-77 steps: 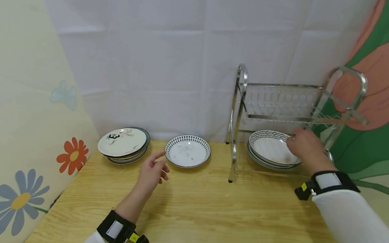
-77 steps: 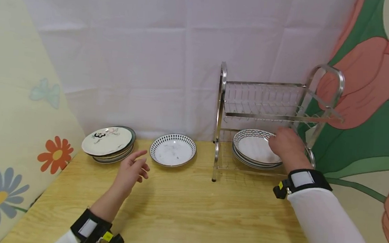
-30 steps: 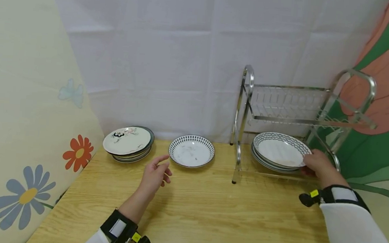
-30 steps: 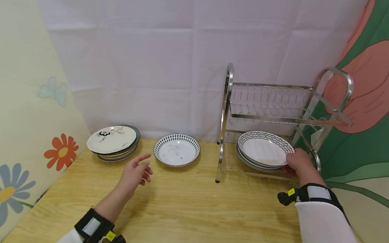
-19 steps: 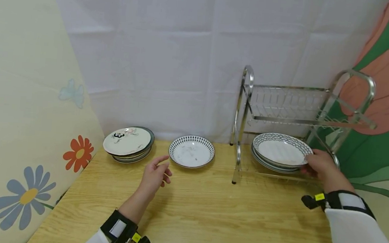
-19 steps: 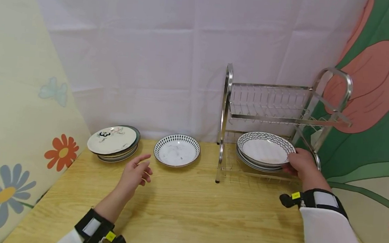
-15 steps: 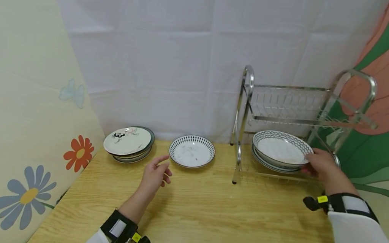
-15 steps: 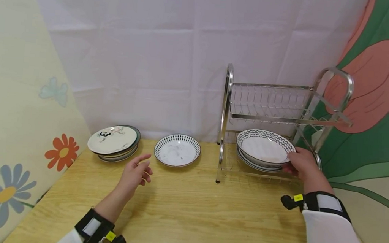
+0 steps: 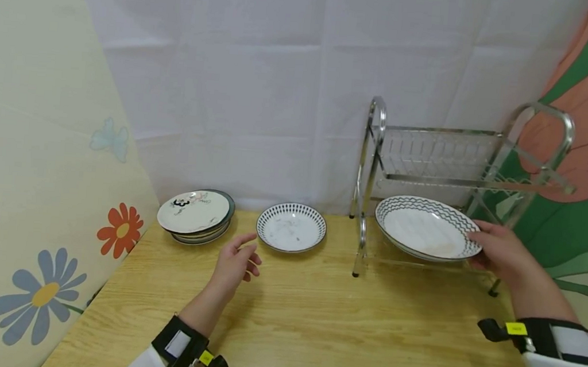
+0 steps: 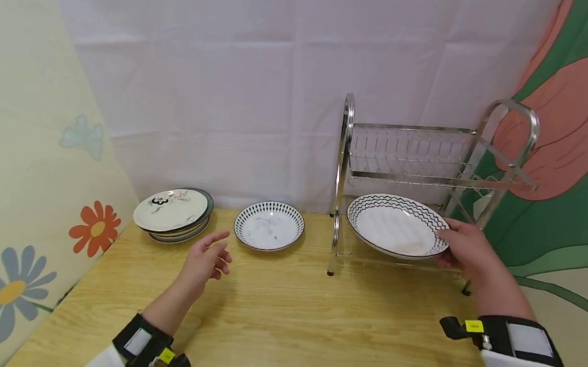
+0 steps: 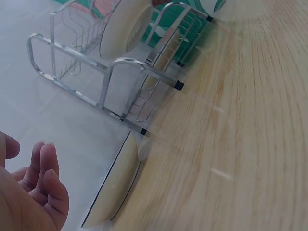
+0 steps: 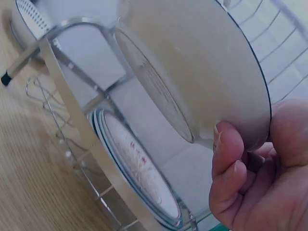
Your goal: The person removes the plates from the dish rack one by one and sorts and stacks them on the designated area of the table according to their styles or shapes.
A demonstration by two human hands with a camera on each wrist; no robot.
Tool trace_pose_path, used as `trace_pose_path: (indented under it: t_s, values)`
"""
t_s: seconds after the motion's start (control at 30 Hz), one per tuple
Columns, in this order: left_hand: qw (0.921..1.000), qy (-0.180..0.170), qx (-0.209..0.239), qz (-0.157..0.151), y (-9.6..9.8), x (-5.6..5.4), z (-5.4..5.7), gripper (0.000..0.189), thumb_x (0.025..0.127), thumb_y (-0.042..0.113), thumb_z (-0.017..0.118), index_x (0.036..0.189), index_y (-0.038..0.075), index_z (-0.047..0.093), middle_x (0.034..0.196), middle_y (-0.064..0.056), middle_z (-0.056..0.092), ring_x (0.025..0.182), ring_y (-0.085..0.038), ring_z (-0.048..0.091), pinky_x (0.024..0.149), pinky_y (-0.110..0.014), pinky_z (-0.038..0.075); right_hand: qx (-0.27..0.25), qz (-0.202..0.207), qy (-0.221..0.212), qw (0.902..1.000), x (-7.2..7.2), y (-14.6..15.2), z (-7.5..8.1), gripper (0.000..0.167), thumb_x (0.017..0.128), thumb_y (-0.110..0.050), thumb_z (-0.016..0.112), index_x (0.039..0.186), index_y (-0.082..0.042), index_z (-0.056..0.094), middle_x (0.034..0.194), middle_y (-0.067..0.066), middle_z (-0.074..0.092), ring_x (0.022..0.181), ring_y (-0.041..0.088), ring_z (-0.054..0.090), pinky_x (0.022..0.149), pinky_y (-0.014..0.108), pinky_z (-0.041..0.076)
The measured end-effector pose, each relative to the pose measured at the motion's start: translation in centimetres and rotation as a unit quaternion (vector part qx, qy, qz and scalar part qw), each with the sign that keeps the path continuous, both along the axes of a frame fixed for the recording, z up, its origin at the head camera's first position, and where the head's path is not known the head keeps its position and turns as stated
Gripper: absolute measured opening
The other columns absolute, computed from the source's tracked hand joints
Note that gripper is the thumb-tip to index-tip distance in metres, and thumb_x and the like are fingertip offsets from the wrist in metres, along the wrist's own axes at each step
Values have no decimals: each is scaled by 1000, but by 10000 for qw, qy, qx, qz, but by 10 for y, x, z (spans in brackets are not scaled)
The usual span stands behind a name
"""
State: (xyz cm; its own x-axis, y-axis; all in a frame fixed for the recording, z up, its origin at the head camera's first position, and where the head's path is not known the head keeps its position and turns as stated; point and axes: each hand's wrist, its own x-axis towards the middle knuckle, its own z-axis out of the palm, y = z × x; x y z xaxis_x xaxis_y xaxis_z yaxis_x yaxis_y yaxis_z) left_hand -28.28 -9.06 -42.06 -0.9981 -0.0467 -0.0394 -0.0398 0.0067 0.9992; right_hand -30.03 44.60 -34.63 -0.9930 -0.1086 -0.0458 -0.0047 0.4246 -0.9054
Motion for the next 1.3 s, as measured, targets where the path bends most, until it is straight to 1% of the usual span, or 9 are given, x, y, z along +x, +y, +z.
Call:
trace_pose_path:
  t_s: [0.17,0.23,0.4,0.53,0.7,0.87,1.0,1.17,1.3]
  values:
    - [10000,-6,69,-34,2,2,2,42,103,18,52,144,12,55,70,1,64,53,-11,62,51,-25,45,-417,355,179,9983,18,-8,3,70,112,-26,36,159,12,1,77,-5,71,48,11,51,46,34,47]
    - [9999,-30,127,-65,2,3,3,41,104,18,51,144,11,55,70,2,65,55,-12,64,52,-26,47,-744,538,223,9955,23,-12,3,69,112,-24,39,160,11,3,78,-2,73,51,10,57,46,31,49]
    - [9986,-118,387,-347,4,8,10,42,105,18,47,146,10,53,78,2,72,73,-15,73,65,-30,57,-1298,1032,406,9853,32,-30,4,46,111,-19,42,156,-13,30,81,0,74,56,10,64,46,28,51]
    - [9957,-178,434,-802,6,14,18,46,104,20,48,149,15,51,106,-6,78,105,-24,74,82,-38,57,-1557,1561,764,9724,39,-54,9,34,111,-13,40,143,-25,47,78,1,73,51,8,61,42,28,47]
    - [9885,-211,386,-1447,11,27,30,51,108,30,45,158,25,39,147,-19,58,131,-33,60,95,-46,54,-1892,1986,862,9578,43,-94,16,41,111,-12,39,152,-12,40,79,0,75,54,7,67,42,25,51]
    - [9776,-185,749,-1957,14,42,42,68,108,40,46,164,42,7,157,-22,45,128,-36,64,89,-45,59,-1992,1895,714,9588,43,-137,20,54,111,-16,41,155,11,23,80,1,75,55,9,69,43,26,52]
    - [9675,-177,1042,-2297,16,52,51,73,107,49,41,159,53,-9,161,-20,37,126,-41,65,81,-41,62,-1860,1552,671,9679,43,-166,20,58,111,-16,42,157,12,22,78,-1,76,51,8,65,42,24,50]
    - [9640,-52,1043,-2446,15,60,59,69,105,51,34,159,54,-9,163,-20,33,114,-38,71,67,-36,63,-1910,1151,483,9736,41,-196,16,56,109,-14,41,159,6,25,75,-4,75,50,7,64,43,22,49]
    - [9695,206,814,-2302,14,59,60,61,106,50,31,159,50,2,139,-19,55,87,-28,76,55,-33,59,-1917,954,444,9758,39,-215,13,55,108,-13,42,159,5,28,72,-5,73,48,7,61,43,23,48]
